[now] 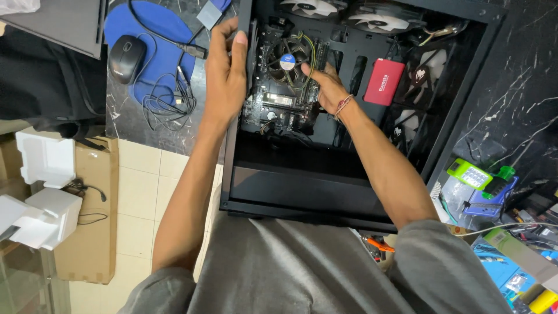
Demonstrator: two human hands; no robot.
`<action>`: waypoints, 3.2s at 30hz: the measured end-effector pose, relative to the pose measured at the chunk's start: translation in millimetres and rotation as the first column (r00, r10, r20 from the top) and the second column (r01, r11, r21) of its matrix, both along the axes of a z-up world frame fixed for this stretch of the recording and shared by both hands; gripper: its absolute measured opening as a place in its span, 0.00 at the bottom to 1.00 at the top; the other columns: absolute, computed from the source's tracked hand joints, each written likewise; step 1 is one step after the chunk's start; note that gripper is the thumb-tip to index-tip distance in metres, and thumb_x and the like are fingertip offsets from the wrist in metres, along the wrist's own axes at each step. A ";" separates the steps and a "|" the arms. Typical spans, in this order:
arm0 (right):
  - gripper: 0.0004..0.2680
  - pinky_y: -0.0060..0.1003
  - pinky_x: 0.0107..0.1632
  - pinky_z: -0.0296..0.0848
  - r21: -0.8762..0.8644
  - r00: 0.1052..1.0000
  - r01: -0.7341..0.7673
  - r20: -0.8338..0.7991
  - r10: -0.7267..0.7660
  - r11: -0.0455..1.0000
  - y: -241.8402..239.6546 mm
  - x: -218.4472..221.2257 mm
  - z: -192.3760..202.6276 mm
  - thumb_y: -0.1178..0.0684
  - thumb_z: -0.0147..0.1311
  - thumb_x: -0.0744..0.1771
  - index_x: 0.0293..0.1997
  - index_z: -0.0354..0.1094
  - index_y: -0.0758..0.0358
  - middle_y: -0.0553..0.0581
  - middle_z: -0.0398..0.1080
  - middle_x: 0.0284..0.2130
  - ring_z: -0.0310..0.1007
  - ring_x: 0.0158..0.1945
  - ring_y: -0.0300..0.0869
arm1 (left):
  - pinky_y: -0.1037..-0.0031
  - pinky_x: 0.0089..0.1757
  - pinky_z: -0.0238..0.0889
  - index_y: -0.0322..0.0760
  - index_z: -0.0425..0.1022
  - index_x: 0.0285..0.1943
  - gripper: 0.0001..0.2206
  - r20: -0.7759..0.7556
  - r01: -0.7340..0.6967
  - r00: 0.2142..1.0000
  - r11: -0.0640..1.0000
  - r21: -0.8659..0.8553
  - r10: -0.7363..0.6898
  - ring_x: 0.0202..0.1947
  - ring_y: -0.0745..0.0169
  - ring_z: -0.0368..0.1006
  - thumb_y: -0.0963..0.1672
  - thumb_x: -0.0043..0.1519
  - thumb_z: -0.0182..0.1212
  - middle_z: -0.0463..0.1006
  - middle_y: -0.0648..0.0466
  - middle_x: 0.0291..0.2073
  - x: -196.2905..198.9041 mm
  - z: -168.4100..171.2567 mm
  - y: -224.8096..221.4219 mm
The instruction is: Installing a motherboard into a computer case and aligning it with the mounting standoffs.
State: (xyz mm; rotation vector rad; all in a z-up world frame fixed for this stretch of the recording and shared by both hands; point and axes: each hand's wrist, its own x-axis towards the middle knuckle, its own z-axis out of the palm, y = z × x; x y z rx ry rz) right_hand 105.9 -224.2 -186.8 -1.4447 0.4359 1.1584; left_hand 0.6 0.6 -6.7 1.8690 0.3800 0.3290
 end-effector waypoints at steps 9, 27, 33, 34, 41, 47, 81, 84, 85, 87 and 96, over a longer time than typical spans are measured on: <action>0.57 0.58 0.80 0.25 -0.009 0.998 0.038 0.041 -0.038 0.999 7.7 -7.2 13.7 0.33 0.72 0.55 0.83 0.18 0.57 0.61 0.30 0.84 0.23 0.85 0.49 | 0.68 0.51 0.65 0.34 0.65 0.65 0.20 0.019 -0.013 1.000 0.999 -0.047 0.014 0.50 0.61 0.71 0.52 0.78 0.41 0.76 0.50 0.51 1.3 6.1 -1.5; 0.57 0.68 0.78 0.25 -0.118 1.000 -0.007 -0.001 0.007 0.993 13.2 -7.6 32.9 0.30 0.68 0.54 0.83 0.15 0.54 0.61 0.17 0.83 0.16 0.85 0.51 | 0.64 0.56 0.66 0.33 0.64 0.65 0.21 -0.018 -0.033 0.999 0.998 -0.057 0.032 0.57 0.56 0.72 0.52 0.77 0.41 0.76 0.46 0.58 3.4 2.2 0.9; 0.57 0.72 0.77 0.28 -0.079 1.000 -0.005 -0.001 0.005 0.997 10.6 0.6 25.7 0.32 0.70 0.54 0.83 0.16 0.54 0.64 0.23 0.83 0.19 0.85 0.55 | 0.70 0.49 0.65 0.35 0.65 0.66 0.19 -0.030 -0.016 0.999 0.995 -0.102 0.013 0.48 0.63 0.71 0.52 0.78 0.41 0.77 0.51 0.52 2.9 7.8 -0.9; 0.57 0.72 0.77 0.28 -0.080 1.000 -0.003 -0.002 0.003 0.997 8.9 -1.4 29.7 0.32 0.70 0.54 0.83 0.16 0.54 0.64 0.23 0.83 0.19 0.85 0.55 | 0.70 0.49 0.65 0.35 0.65 0.66 0.19 -0.032 -0.015 0.999 0.995 -0.102 0.012 0.48 0.63 0.71 0.52 0.78 0.41 0.77 0.51 0.52 3.1 6.0 -1.3; 0.49 0.24 0.23 0.64 -0.197 0.987 -0.137 0.058 0.151 0.971 9.7 -6.2 53.8 0.23 0.61 0.58 0.84 0.30 0.49 0.65 0.42 0.81 0.47 0.46 0.37 | 0.69 0.54 0.64 0.34 0.65 0.66 0.18 -0.045 -0.034 0.999 0.993 -0.110 0.029 0.53 0.60 0.71 0.51 0.77 0.42 0.76 0.50 0.55 5.1 7.0 -1.8; 0.54 0.71 0.77 0.28 -0.071 1.000 -0.004 0.018 0.005 0.997 12.4 -2.0 30.9 0.31 0.69 0.54 0.83 0.25 0.53 0.61 0.29 0.83 0.24 0.85 0.53 | 0.68 0.53 0.64 0.35 0.65 0.65 0.18 -0.055 -0.034 0.998 0.994 -0.101 0.029 0.52 0.61 0.70 0.51 0.77 0.42 0.76 0.50 0.54 5.0 8.0 -1.6; 0.29 0.50 0.64 0.77 0.100 0.978 -0.111 0.190 0.091 0.989 -50.8 -5.7 -62.2 0.56 0.66 0.69 0.76 0.47 0.60 0.64 0.68 0.63 0.70 0.66 0.54 | 0.45 0.74 0.35 0.34 0.50 0.85 0.27 -0.586 -0.263 0.809 0.872 -0.414 -0.034 0.82 0.36 0.43 0.50 0.79 0.35 0.54 0.36 0.80 -53.7 -121.4 9.9; 0.35 0.49 0.62 0.80 0.098 0.989 -0.064 0.139 0.050 0.993 -50.4 -6.7 -82.4 0.54 0.69 0.68 0.80 0.40 0.61 0.63 0.64 0.64 0.71 0.65 0.53 | 0.58 0.58 0.67 0.38 0.76 0.68 0.19 -0.388 -0.241 0.921 0.839 -0.487 0.040 0.58 0.45 0.75 0.51 0.80 0.45 0.79 0.42 0.52 -72.3 -239.8 36.6; 0.35 0.49 0.62 0.80 0.099 0.989 -0.065 0.141 0.051 0.993 -51.1 -4.7 -90.2 0.54 0.69 0.68 0.80 0.40 0.61 0.63 0.64 0.64 0.71 0.65 0.53 | 0.58 0.58 0.67 0.38 0.76 0.68 0.19 -0.385 -0.241 0.922 0.840 -0.486 0.041 0.58 0.45 0.75 0.51 0.80 0.45 0.79 0.42 0.52 -64.8 -226.2 32.8; 0.27 0.48 0.59 0.84 0.137 0.993 -0.013 0.122 -0.004 0.991 -54.7 -4.4 -106.4 0.55 0.67 0.67 0.72 0.52 0.55 0.58 0.67 0.60 0.76 0.61 0.52 | 0.72 0.39 0.73 0.39 0.83 0.55 0.16 -0.369 -0.297 0.924 0.799 -0.524 0.101 0.37 0.60 0.78 0.51 0.76 0.54 0.79 0.51 0.35 -53.8 -199.4 22.8; 0.14 0.46 0.52 0.86 0.218 0.981 0.185 0.014 -0.192 0.958 -29.3 -14.9 -38.7 0.65 0.65 0.63 0.49 0.64 0.61 0.52 0.65 0.39 0.82 0.51 0.49 | 0.76 0.34 0.70 0.40 0.82 0.49 0.16 -0.400 -0.313 0.912 0.782 -0.538 0.090 0.31 0.66 0.75 0.52 0.76 0.53 0.76 0.54 0.29 -49.8 -174.2 19.1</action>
